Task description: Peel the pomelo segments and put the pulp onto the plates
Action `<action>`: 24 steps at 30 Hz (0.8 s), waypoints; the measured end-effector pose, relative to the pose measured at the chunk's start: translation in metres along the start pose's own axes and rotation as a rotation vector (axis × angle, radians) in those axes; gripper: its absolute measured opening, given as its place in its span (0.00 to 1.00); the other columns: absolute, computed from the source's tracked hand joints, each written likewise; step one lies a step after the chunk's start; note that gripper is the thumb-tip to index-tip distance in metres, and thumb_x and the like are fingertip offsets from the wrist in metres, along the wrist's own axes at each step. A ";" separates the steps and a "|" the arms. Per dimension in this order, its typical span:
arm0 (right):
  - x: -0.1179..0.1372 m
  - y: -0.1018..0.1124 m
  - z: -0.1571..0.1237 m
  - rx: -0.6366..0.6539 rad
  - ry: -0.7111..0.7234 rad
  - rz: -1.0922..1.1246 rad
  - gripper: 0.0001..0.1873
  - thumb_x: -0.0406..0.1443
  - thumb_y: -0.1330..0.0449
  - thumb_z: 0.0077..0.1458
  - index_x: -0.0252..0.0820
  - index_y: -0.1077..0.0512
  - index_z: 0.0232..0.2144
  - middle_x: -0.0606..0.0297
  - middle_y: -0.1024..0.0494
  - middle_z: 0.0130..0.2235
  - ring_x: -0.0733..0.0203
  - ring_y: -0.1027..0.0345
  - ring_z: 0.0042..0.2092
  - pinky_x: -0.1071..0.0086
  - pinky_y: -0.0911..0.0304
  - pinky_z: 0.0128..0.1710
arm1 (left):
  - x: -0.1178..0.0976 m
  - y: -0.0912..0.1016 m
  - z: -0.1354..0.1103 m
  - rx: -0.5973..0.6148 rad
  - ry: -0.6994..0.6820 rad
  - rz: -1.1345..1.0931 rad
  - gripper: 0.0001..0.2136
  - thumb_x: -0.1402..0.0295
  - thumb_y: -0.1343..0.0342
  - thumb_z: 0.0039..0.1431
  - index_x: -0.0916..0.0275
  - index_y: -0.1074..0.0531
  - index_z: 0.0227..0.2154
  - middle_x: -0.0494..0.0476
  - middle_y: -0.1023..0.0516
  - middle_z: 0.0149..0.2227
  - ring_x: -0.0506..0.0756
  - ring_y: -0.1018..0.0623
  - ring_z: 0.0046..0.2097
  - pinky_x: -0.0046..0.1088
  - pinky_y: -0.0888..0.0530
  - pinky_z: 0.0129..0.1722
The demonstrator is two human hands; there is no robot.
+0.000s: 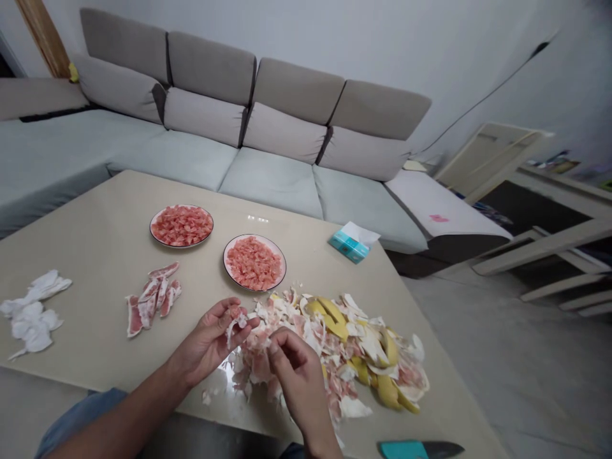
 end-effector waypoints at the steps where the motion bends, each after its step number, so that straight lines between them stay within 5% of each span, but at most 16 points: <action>1: -0.005 0.003 -0.001 -0.018 0.010 -0.080 0.14 0.38 0.46 0.56 0.42 0.36 0.19 0.70 0.34 0.21 0.65 0.40 0.24 0.74 0.44 0.23 | 0.001 0.000 0.001 0.008 -0.011 0.025 0.13 0.73 0.32 0.47 0.62 0.25 0.38 0.51 0.23 0.35 0.56 0.20 0.45 0.25 0.24 0.46; 3: -0.015 0.009 -0.004 -0.073 0.057 -0.264 0.11 0.36 0.45 0.56 0.42 0.32 0.22 0.67 0.31 0.24 0.62 0.37 0.26 0.72 0.41 0.26 | 0.002 -0.001 0.003 0.021 -0.044 0.083 0.11 0.72 0.34 0.50 0.65 0.25 0.37 0.53 0.24 0.36 0.55 0.21 0.45 0.26 0.26 0.49; 5: -0.022 0.013 -0.008 -0.121 0.144 -0.391 0.07 0.33 0.45 0.55 0.42 0.26 0.34 0.60 0.25 0.36 0.56 0.31 0.38 0.67 0.36 0.37 | 0.002 0.001 0.004 0.011 -0.083 0.170 0.09 0.71 0.35 0.52 0.66 0.25 0.36 0.53 0.24 0.37 0.52 0.21 0.43 0.24 0.27 0.47; 7: -0.026 0.013 -0.011 -0.124 0.212 -0.420 0.15 0.31 0.47 0.57 0.44 0.28 0.45 0.57 0.26 0.46 0.54 0.32 0.47 0.64 0.37 0.46 | 0.002 0.002 0.003 -0.007 -0.121 0.303 0.08 0.70 0.36 0.53 0.66 0.25 0.36 0.53 0.25 0.36 0.48 0.23 0.38 0.20 0.27 0.41; 13: -0.018 0.013 -0.011 -0.088 0.172 -0.424 0.10 0.38 0.44 0.59 0.44 0.25 0.28 0.62 0.22 0.31 0.57 0.29 0.36 0.67 0.35 0.37 | -0.001 -0.002 -0.001 0.019 -0.228 0.673 0.09 0.68 0.35 0.51 0.64 0.25 0.34 0.55 0.23 0.35 0.51 0.26 0.39 0.24 0.31 0.40; 17: -0.014 0.017 -0.010 -0.115 0.217 -0.387 0.10 0.36 0.45 0.59 0.43 0.24 0.37 0.59 0.21 0.39 0.55 0.29 0.42 0.65 0.35 0.44 | 0.000 -0.004 0.000 0.017 -0.196 0.724 0.10 0.67 0.34 0.48 0.64 0.26 0.32 0.55 0.23 0.33 0.52 0.26 0.37 0.26 0.31 0.40; 21: -0.017 0.017 -0.012 -0.088 0.085 -0.347 0.09 0.38 0.41 0.56 0.43 0.21 0.31 0.61 0.20 0.31 0.56 0.27 0.34 0.67 0.33 0.36 | 0.001 -0.005 0.002 0.014 -0.213 0.783 0.09 0.69 0.34 0.45 0.64 0.26 0.31 0.55 0.23 0.32 0.54 0.25 0.36 0.28 0.30 0.39; 24: -0.012 0.014 -0.011 -0.090 0.066 -0.232 0.10 0.38 0.35 0.51 0.44 0.22 0.38 0.60 0.20 0.36 0.55 0.26 0.37 0.67 0.32 0.38 | 0.004 -0.008 0.001 0.039 -0.227 0.845 0.06 0.71 0.36 0.46 0.64 0.26 0.28 0.56 0.23 0.31 0.55 0.24 0.36 0.30 0.29 0.40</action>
Point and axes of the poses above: each hand's wrist, its own z-axis towards the middle knuckle, its own y-axis out of the back of the hand, x = y × z, the point moved 5 cm from there along z, towards the middle knuckle
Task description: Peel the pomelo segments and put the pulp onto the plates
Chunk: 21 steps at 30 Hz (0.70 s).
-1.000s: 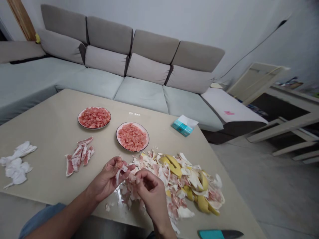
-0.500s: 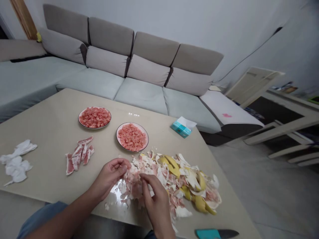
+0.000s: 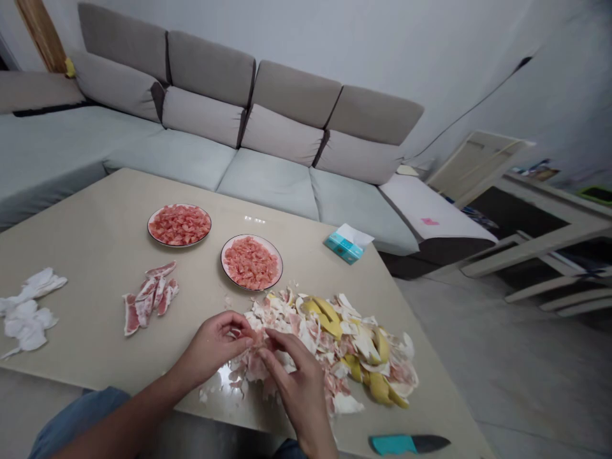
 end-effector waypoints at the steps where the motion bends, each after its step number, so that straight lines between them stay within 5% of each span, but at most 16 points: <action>1: 0.003 -0.001 0.001 0.001 0.019 0.042 0.13 0.38 0.34 0.50 0.45 0.22 0.40 0.59 0.20 0.40 0.55 0.27 0.40 0.67 0.32 0.40 | 0.000 -0.002 -0.001 0.020 -0.004 0.008 0.05 0.71 0.37 0.47 0.64 0.26 0.28 0.56 0.23 0.31 0.55 0.24 0.36 0.30 0.29 0.40; 8: 0.006 -0.012 0.005 0.106 0.026 0.169 0.04 0.36 0.37 0.54 0.44 0.22 0.31 0.60 0.21 0.35 0.56 0.28 0.38 0.67 0.33 0.38 | 0.005 -0.006 -0.004 0.070 0.045 0.005 0.06 0.71 0.36 0.46 0.64 0.26 0.27 0.54 0.24 0.30 0.53 0.26 0.34 0.27 0.30 0.35; 21: -0.021 -0.030 -0.002 0.088 -0.205 0.623 0.10 0.42 0.37 0.53 0.41 0.24 0.31 0.64 0.25 0.31 0.61 0.30 0.31 0.70 0.34 0.34 | 0.004 -0.003 -0.006 0.162 0.117 -0.170 0.08 0.68 0.35 0.47 0.64 0.26 0.30 0.53 0.24 0.29 0.53 0.25 0.33 0.27 0.31 0.36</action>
Point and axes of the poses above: each hand's wrist, its own z-axis towards the middle knuckle, its own y-axis out of the back of the hand, x = y × z, the point moved 5 cm from there along z, towards the middle knuckle
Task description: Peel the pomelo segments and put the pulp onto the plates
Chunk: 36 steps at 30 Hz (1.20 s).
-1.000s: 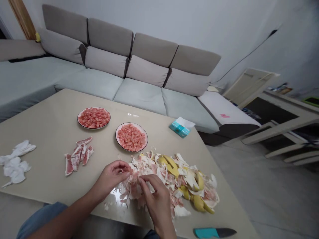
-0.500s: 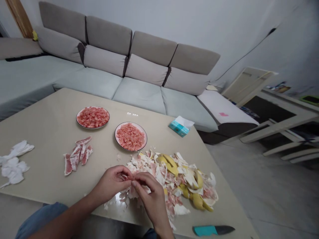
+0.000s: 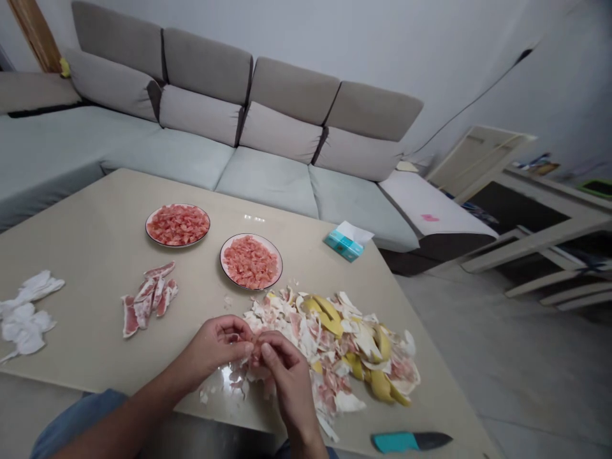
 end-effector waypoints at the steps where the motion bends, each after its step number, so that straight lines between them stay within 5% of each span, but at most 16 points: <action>1: -0.005 -0.001 -0.001 -0.005 -0.023 0.047 0.11 0.43 0.37 0.53 0.41 0.24 0.32 0.64 0.25 0.31 0.62 0.31 0.30 0.70 0.34 0.33 | 0.000 0.000 0.000 -0.005 0.004 -0.013 0.09 0.68 0.34 0.47 0.64 0.26 0.30 0.53 0.23 0.29 0.53 0.25 0.32 0.27 0.31 0.36; 11: -0.015 -0.011 -0.004 -0.055 -0.060 0.362 0.12 0.44 0.36 0.53 0.42 0.26 0.32 0.67 0.30 0.28 0.64 0.36 0.28 0.72 0.35 0.30 | 0.000 0.004 0.000 -0.073 0.043 -0.207 0.09 0.68 0.32 0.46 0.64 0.26 0.28 0.50 0.26 0.28 0.48 0.28 0.30 0.22 0.32 0.32; 23: -0.034 -0.010 0.002 -0.045 -0.382 0.765 0.10 0.36 0.29 0.44 0.42 0.24 0.31 0.68 0.25 0.30 0.73 0.37 0.23 0.83 0.33 0.22 | 0.000 0.004 -0.002 -0.021 0.076 -0.237 0.09 0.70 0.34 0.49 0.63 0.26 0.33 0.52 0.27 0.32 0.49 0.28 0.33 0.23 0.30 0.35; 29: -0.011 -0.005 0.030 -0.061 -0.169 0.349 0.12 0.41 0.34 0.51 0.40 0.24 0.36 0.66 0.24 0.29 0.67 0.32 0.26 0.75 0.31 0.28 | -0.001 0.005 -0.001 -0.045 0.083 -0.239 0.08 0.69 0.34 0.50 0.63 0.24 0.33 0.54 0.26 0.35 0.50 0.26 0.38 0.22 0.30 0.40; 33: 0.018 0.001 0.086 -0.084 0.167 -0.272 0.16 0.43 0.45 0.59 0.38 0.26 0.41 0.60 0.21 0.35 0.60 0.27 0.33 0.64 0.28 0.36 | 0.000 0.009 0.002 -0.094 0.087 -0.212 0.09 0.69 0.34 0.48 0.63 0.23 0.33 0.53 0.27 0.34 0.49 0.26 0.36 0.23 0.30 0.40; 36: 0.028 0.004 0.131 -0.087 0.263 -0.395 0.13 0.40 0.43 0.55 0.39 0.24 0.40 0.56 0.22 0.43 0.55 0.27 0.40 0.58 0.31 0.43 | 0.002 0.012 0.004 -0.136 0.069 -0.189 0.11 0.69 0.32 0.46 0.63 0.23 0.34 0.53 0.26 0.34 0.50 0.26 0.36 0.24 0.30 0.39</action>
Point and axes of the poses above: each hand's wrist, its own z-axis towards the middle knuckle, its own y-axis out of the back of the hand, x = y × z, the point moved 5 cm from there along z, towards the middle knuckle
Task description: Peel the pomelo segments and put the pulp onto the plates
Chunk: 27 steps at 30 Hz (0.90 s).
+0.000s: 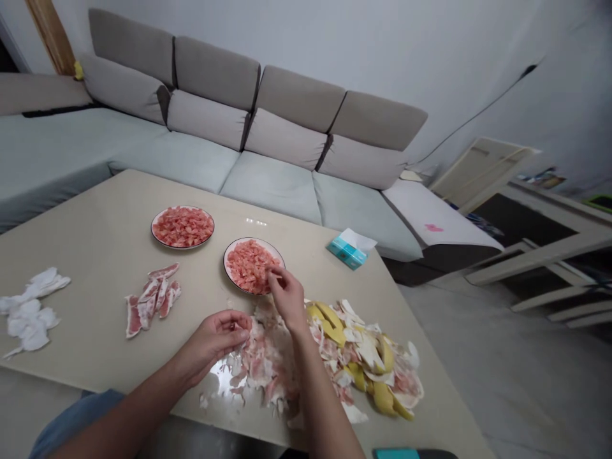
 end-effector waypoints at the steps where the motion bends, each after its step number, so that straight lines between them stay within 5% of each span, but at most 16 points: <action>1: 0.000 -0.001 0.012 0.010 0.032 -0.030 0.13 0.37 0.41 0.53 0.40 0.24 0.40 0.57 0.22 0.45 0.54 0.28 0.44 0.56 0.34 0.48 | 0.000 0.001 0.001 -0.020 -0.011 0.007 0.12 0.69 0.32 0.45 0.63 0.23 0.34 0.53 0.26 0.34 0.50 0.27 0.35 0.24 0.30 0.39; 4: 0.001 0.000 0.030 0.035 0.104 -0.088 0.14 0.33 0.41 0.50 0.43 0.23 0.40 0.59 0.22 0.47 0.52 0.32 0.51 0.56 0.42 0.56 | -0.001 0.003 0.002 -0.061 -0.041 0.028 0.13 0.69 0.31 0.44 0.63 0.24 0.35 0.54 0.25 0.34 0.50 0.27 0.35 0.24 0.30 0.38; 7: 0.007 0.006 0.025 0.048 0.127 -0.116 0.15 0.33 0.42 0.52 0.44 0.23 0.42 0.58 0.24 0.49 0.53 0.32 0.50 0.58 0.38 0.53 | -0.002 0.002 0.003 -0.059 -0.087 0.054 0.13 0.69 0.32 0.45 0.64 0.25 0.34 0.55 0.24 0.34 0.51 0.26 0.36 0.25 0.30 0.38; 11: 0.022 0.012 -0.011 0.093 0.118 -0.124 0.13 0.37 0.42 0.55 0.45 0.23 0.42 0.58 0.24 0.49 0.56 0.28 0.42 0.63 0.31 0.40 | -0.002 0.003 0.005 -0.055 -0.154 0.097 0.13 0.69 0.33 0.46 0.65 0.26 0.35 0.57 0.23 0.35 0.53 0.25 0.38 0.26 0.30 0.39; 16: 0.031 0.002 -0.070 0.299 0.021 -0.088 0.11 0.38 0.36 0.52 0.44 0.23 0.39 0.60 0.22 0.40 0.59 0.29 0.36 0.71 0.34 0.31 | 0.000 0.005 0.007 -0.063 -0.221 0.175 0.13 0.70 0.33 0.45 0.64 0.27 0.34 0.56 0.23 0.35 0.54 0.24 0.40 0.29 0.29 0.41; 23: 0.025 -0.001 -0.093 0.167 -0.043 0.080 0.04 0.35 0.36 0.52 0.42 0.22 0.31 0.61 0.22 0.35 0.58 0.29 0.39 0.69 0.34 0.39 | 0.000 0.004 0.004 -0.035 -0.178 0.081 0.09 0.71 0.34 0.49 0.65 0.27 0.33 0.54 0.24 0.33 0.51 0.26 0.38 0.24 0.30 0.40; 27: 0.011 -0.006 -0.098 0.136 -0.249 0.330 0.08 0.40 0.33 0.50 0.42 0.22 0.32 0.63 0.21 0.32 0.61 0.28 0.33 0.70 0.32 0.35 | 0.000 0.000 0.003 0.030 -0.109 -0.058 0.08 0.72 0.35 0.51 0.66 0.27 0.33 0.53 0.24 0.31 0.49 0.25 0.34 0.24 0.30 0.38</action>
Point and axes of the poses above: each hand's wrist, its own z-axis towards the middle knuckle, its own y-axis out of the back of the hand, x = y × z, the point moved 5 cm from there along z, towards the middle knuckle
